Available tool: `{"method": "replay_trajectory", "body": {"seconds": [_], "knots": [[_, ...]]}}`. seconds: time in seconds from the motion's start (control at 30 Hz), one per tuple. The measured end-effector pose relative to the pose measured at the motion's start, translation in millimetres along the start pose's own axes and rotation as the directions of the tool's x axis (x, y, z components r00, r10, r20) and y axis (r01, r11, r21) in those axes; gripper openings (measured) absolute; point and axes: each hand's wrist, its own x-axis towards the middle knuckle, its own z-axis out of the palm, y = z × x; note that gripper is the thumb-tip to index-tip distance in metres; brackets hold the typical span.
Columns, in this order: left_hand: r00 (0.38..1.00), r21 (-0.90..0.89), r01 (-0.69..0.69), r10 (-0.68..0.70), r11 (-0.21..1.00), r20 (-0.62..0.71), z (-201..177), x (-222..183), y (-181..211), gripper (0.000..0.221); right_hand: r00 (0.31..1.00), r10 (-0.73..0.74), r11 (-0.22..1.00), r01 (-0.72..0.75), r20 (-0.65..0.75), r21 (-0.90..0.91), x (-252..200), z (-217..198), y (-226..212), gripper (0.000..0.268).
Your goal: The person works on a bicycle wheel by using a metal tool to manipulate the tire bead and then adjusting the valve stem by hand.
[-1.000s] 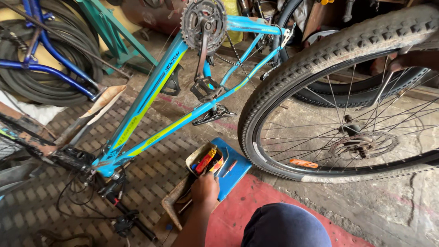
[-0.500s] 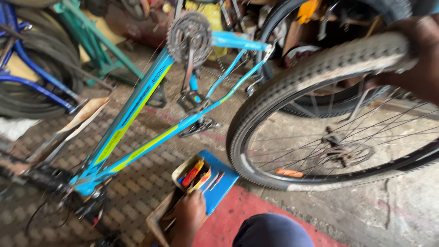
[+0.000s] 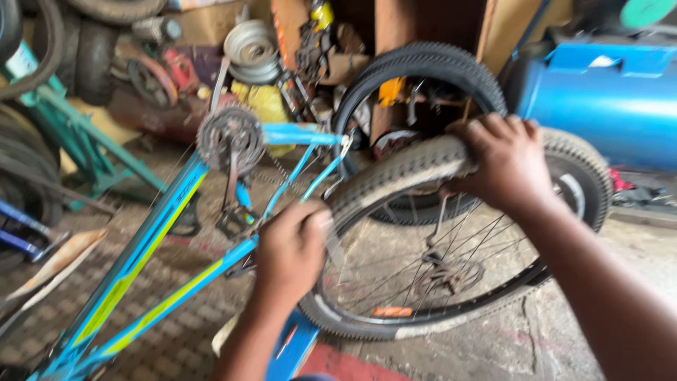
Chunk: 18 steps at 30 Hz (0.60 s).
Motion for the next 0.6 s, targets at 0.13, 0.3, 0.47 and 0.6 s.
{"method": "replay_trajectory", "body": {"seconds": [0.13, 0.3, 0.47, 0.6], "knots": [[0.889, 0.014, -0.458, 0.458, 0.889, 0.030, 85, 65, 47, 0.013, 0.999, 0.008, 0.998, -0.005, -0.054, 0.061, -5, -16, -4, 0.093], [0.945, 0.082, -0.304, 0.290, 0.949, 0.152, 154, 88, 59, 0.016, 0.994, -0.002, 0.997, 0.011, -0.111, 0.080, -10, -23, -4, 0.075], [0.906, 0.190, -0.423, 0.419, 0.886, 0.063, 171, 80, 60, 0.014, 0.981, -0.044, 0.985, 0.074, -0.188, 0.156, -17, -22, 2, 0.080], [0.906, 0.261, -0.415, 0.422, 0.871, 0.032, 173, 81, 63, 0.017, 0.972, -0.060, 0.976, 0.105, -0.227, 0.189, -19, -15, 8, 0.077]]}}
